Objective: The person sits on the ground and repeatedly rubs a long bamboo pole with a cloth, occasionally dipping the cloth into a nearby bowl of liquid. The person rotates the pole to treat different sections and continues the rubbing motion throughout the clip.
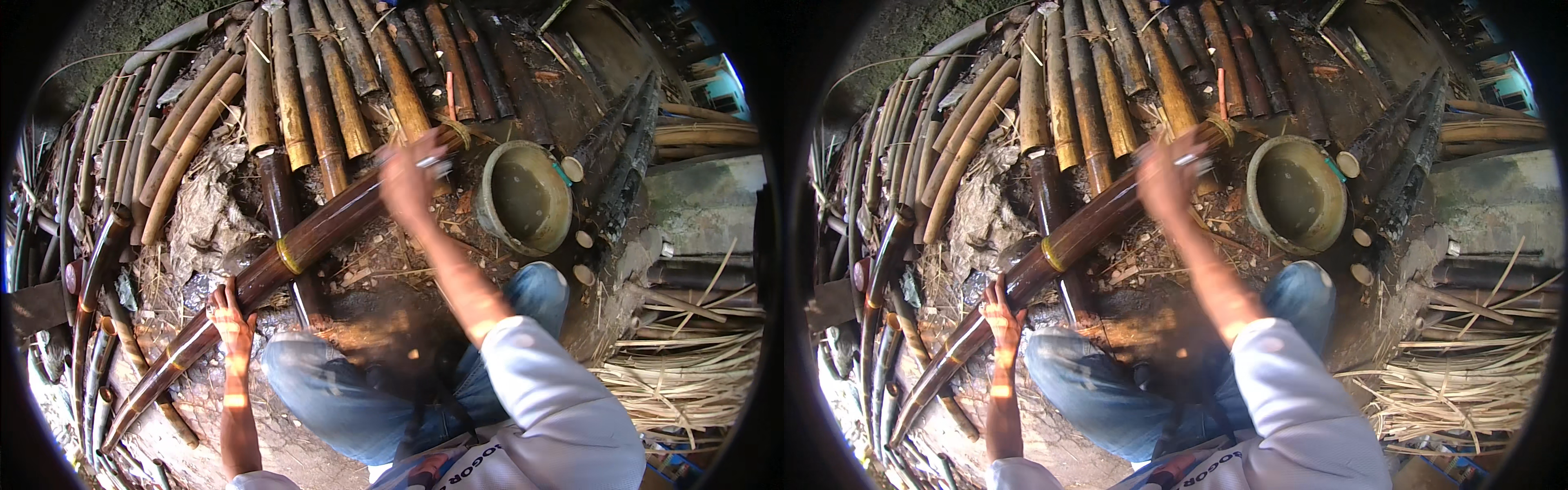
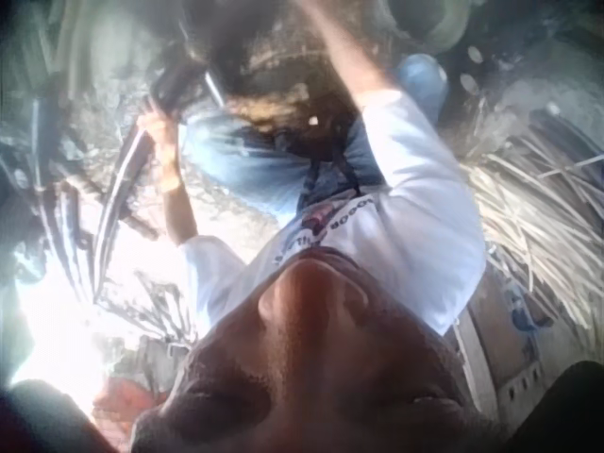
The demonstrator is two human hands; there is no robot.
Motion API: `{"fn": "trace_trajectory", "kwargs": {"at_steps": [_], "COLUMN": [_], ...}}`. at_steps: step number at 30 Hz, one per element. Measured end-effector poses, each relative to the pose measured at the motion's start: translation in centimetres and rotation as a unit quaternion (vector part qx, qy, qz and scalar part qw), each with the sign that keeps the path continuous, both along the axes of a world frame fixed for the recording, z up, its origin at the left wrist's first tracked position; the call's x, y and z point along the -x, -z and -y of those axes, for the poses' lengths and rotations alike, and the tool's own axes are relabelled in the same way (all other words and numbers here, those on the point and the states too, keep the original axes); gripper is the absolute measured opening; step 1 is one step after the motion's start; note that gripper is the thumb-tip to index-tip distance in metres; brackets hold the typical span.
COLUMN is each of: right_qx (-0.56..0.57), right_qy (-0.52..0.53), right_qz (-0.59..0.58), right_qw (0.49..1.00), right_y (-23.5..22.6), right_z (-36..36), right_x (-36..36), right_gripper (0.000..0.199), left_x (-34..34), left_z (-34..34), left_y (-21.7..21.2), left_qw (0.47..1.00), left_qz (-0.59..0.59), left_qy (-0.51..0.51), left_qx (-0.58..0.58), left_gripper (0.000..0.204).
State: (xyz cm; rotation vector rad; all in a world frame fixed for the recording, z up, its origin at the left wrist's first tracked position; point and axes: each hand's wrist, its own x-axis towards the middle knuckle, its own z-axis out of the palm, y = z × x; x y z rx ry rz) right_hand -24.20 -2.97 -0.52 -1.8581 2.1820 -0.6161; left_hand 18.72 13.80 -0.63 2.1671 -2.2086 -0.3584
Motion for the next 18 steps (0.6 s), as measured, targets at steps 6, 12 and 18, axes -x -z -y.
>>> {"fn": "trace_trajectory", "kwargs": {"at_steps": [6,12,18], "right_qx": [0.097,0.205,0.18], "right_qy": [0.122,0.091,0.115], "right_qz": [0.043,0.121,0.111], "right_qw": [0.987,0.967,0.971], "right_y": [5.6,5.2,4.9], "right_z": [5.6,4.0,5.6], "right_x": [14.1,10.3,10.2], "right_gripper": [0.035,0.038,0.042], "left_x": [1.5,0.2,-0.5], "left_z": [-0.5,0.9,2.0], "left_y": [-0.4,0.3,2.0], "left_qw": [0.999,1.0,0.998], "left_qz": [0.017,0.026,0.038], "left_qy": [-0.021,-0.012,-0.042], "left_qx": [0.035,0.011,-0.009], "left_gripper": [0.103,0.106,0.109]}}
